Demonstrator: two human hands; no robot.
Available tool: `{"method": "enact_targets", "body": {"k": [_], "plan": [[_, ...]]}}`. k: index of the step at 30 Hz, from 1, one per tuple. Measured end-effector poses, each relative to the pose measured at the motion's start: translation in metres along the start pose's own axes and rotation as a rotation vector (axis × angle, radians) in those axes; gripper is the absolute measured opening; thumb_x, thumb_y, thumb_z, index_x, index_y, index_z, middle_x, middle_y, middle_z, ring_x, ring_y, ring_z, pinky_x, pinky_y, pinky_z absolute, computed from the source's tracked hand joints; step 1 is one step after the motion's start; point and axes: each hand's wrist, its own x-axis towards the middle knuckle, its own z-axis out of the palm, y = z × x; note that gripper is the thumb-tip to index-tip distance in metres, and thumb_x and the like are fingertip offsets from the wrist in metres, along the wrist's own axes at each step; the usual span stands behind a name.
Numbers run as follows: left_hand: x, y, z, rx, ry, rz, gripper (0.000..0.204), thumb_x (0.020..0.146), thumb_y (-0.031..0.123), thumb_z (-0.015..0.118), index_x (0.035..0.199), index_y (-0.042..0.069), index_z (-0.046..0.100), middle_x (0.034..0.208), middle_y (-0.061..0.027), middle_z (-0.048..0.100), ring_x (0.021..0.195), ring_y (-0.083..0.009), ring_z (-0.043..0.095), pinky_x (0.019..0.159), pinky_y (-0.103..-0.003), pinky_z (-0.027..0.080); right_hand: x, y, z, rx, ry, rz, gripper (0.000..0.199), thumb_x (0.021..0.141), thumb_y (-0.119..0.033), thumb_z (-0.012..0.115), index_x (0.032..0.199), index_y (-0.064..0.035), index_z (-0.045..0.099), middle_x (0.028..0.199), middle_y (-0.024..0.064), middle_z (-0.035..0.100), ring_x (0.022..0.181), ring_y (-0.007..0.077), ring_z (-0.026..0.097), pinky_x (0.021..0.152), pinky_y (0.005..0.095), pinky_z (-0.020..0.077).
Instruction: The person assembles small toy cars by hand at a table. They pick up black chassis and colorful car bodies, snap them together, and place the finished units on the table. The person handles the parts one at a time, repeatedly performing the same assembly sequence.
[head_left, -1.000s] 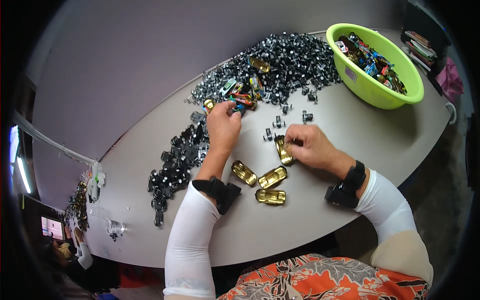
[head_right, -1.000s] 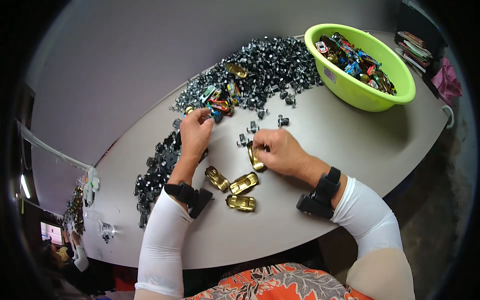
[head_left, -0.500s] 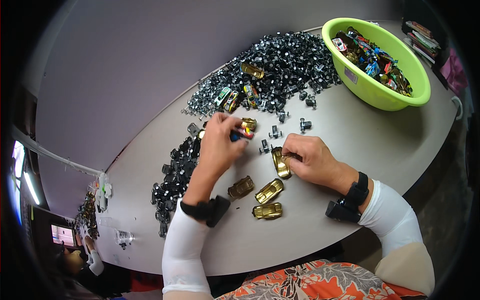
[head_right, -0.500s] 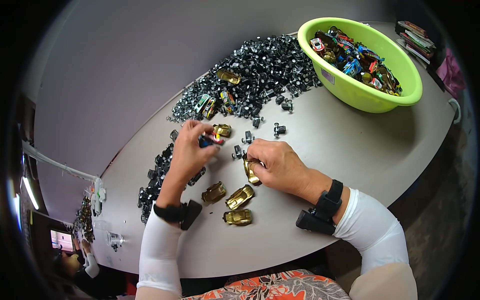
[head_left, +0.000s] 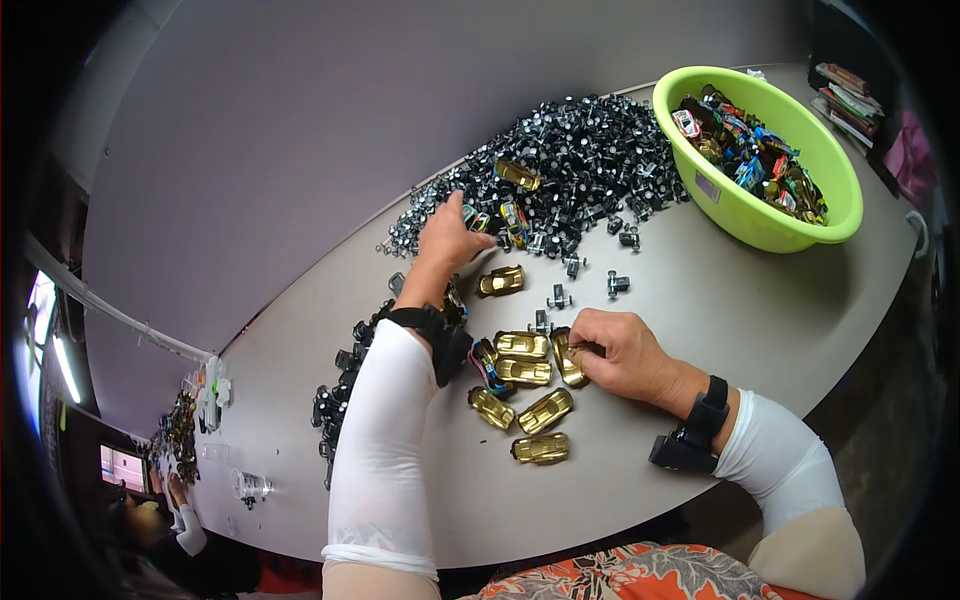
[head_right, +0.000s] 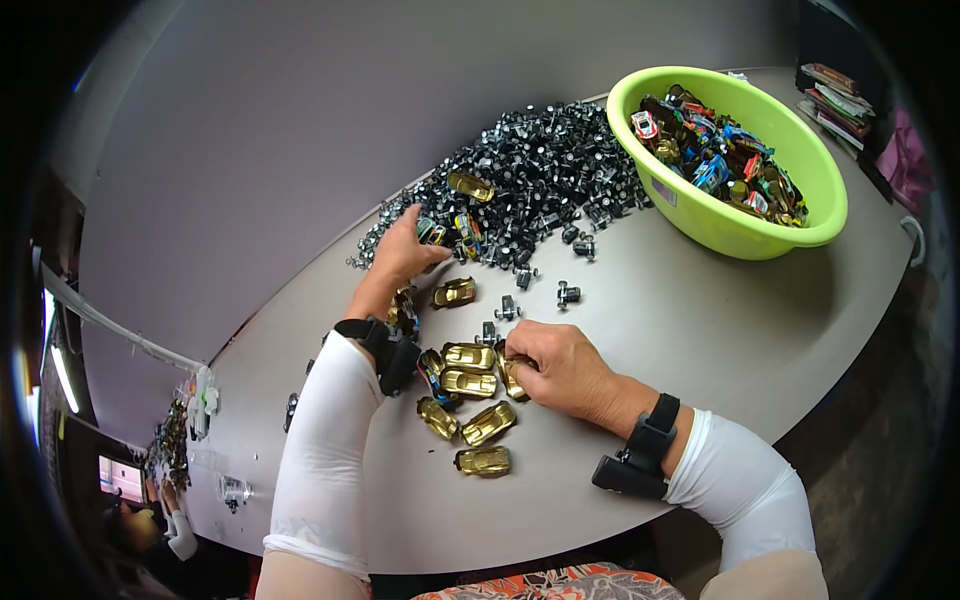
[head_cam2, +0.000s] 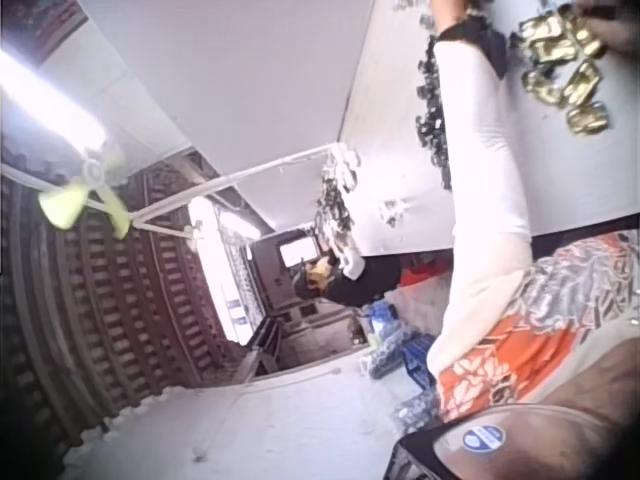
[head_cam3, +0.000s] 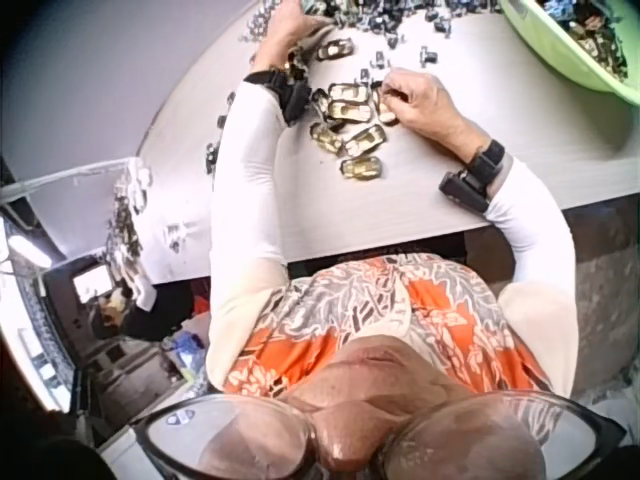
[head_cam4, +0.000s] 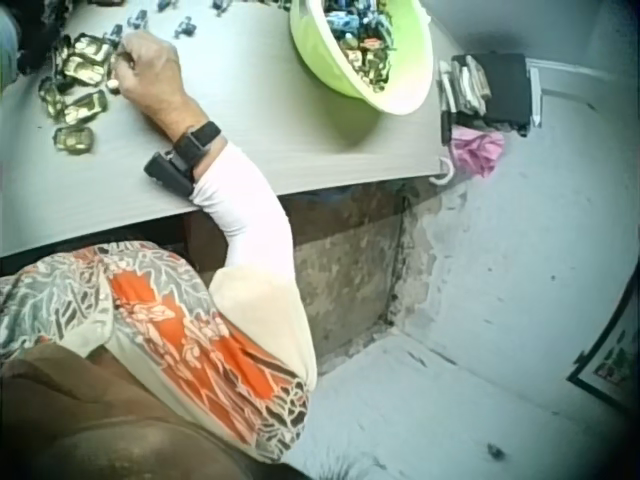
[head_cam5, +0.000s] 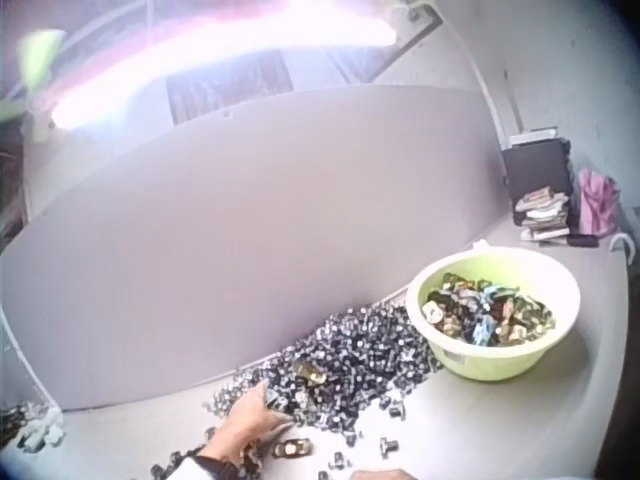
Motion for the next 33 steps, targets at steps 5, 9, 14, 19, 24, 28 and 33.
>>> {"method": "enact_targets", "body": {"k": [5, 9, 14, 19, 24, 28, 33], "plan": [[0.008, -0.003, 0.014, 0.006, 0.082, -0.057, 0.07, 0.06, 0.017, 0.076, 0.124, 0.005, 0.05, 0.113, -0.0174, 0.051, 0.106, -0.0329, 0.052, 0.091, -0.036, 0.043, -0.002, 0.002, 0.0, 0.0, 0.006, -0.017, 0.007, 0.07, 0.0, 0.059, 0.075, 0.0004, 0.055, 0.071, 0.0117, 0.057, 0.059, 0.0259, 0.056, 0.055, 0.0317, 0.044], [-0.002, -0.004, 0.003, -0.074, 0.035, -0.028, 0.061, 0.057, 0.016, 0.072, 0.113, 0.002, 0.056, 0.108, -0.0194, 0.05, 0.102, -0.0344, 0.052, 0.09, -0.036, 0.043, -0.003, 0.001, -0.002, -0.002, 0.007, -0.004, 0.005, 0.07, -0.001, 0.057, 0.074, -0.0007, 0.054, 0.071, 0.0125, 0.057, 0.06, 0.0293, 0.056, 0.055, 0.0355, 0.0447], [-0.019, -0.027, -0.02, -0.493, 0.054, 0.027, 0.06, 0.057, 0.016, 0.071, 0.112, -0.001, 0.053, 0.107, -0.0197, 0.058, 0.096, -0.0284, 0.057, 0.084, -0.034, 0.046, -0.001, -0.002, -0.002, 0.011, 0.009, 0.009, 0.005, 0.07, 0.0, 0.056, 0.074, -0.0006, 0.054, 0.07, 0.0127, 0.056, 0.06, 0.0297, 0.056, 0.055, 0.0352, 0.044], [-0.064, 0.01, -0.063, -0.41, -0.502, 0.264, 0.069, 0.057, 0.028, 0.081, 0.115, 0.0, 0.054, 0.103, -0.0154, 0.062, 0.097, -0.026, 0.058, 0.085, -0.035, 0.046, -0.001, 0.001, -0.003, 0.016, 0.021, 0.002, 0.006, 0.069, 0.0, 0.057, 0.074, -0.0004, 0.054, 0.071, 0.0126, 0.056, 0.06, 0.0295, 0.056, 0.055, 0.0351, 0.0438], [-0.01, 0.025, -0.028, -0.356, -0.045, 0.221, 0.063, 0.065, 0.025, 0.076, 0.118, 0.001, 0.052, 0.107, -0.0186, 0.058, 0.104, -0.0309, 0.056, 0.086, -0.038, 0.046, 0.0, 0.001, 0.0, 0.048, 0.023, 0.031, 0.006, 0.07, -0.001, 0.059, 0.075, -0.0006, 0.055, 0.071, 0.0122, 0.057, 0.06, 0.0291, 0.056, 0.055, 0.035, 0.044], [0.015, 0.057, -0.007, -0.156, 0.113, 0.224, 0.089, 0.062, 0.021, 0.079, 0.136, 0.009, 0.032, 0.126, -0.0198, 0.042, 0.11, -0.0321, 0.051, 0.093, -0.037, 0.042, -0.001, 0.005, 0.001, 0.046, 0.02, 0.018, 0.007, 0.07, -0.001, 0.059, 0.076, 0.0, 0.055, 0.072, 0.0106, 0.057, 0.059, 0.0235, 0.056, 0.055, 0.0302, 0.0442], [0.022, 0.061, 0.016, -0.092, 0.164, 0.203, 0.065, 0.06, 0.003, 0.073, 0.121, 0.007, 0.05, 0.118, -0.0192, 0.046, 0.104, -0.0355, 0.053, 0.089, -0.038, 0.044, -0.001, 0.004, -0.002, 0.057, 0.026, -0.005, 0.005, 0.07, -0.002, 0.057, 0.074, -0.0004, 0.054, 0.071, 0.0135, 0.057, 0.063, 0.0306, 0.056, 0.057, 0.0365, 0.0449]]}}
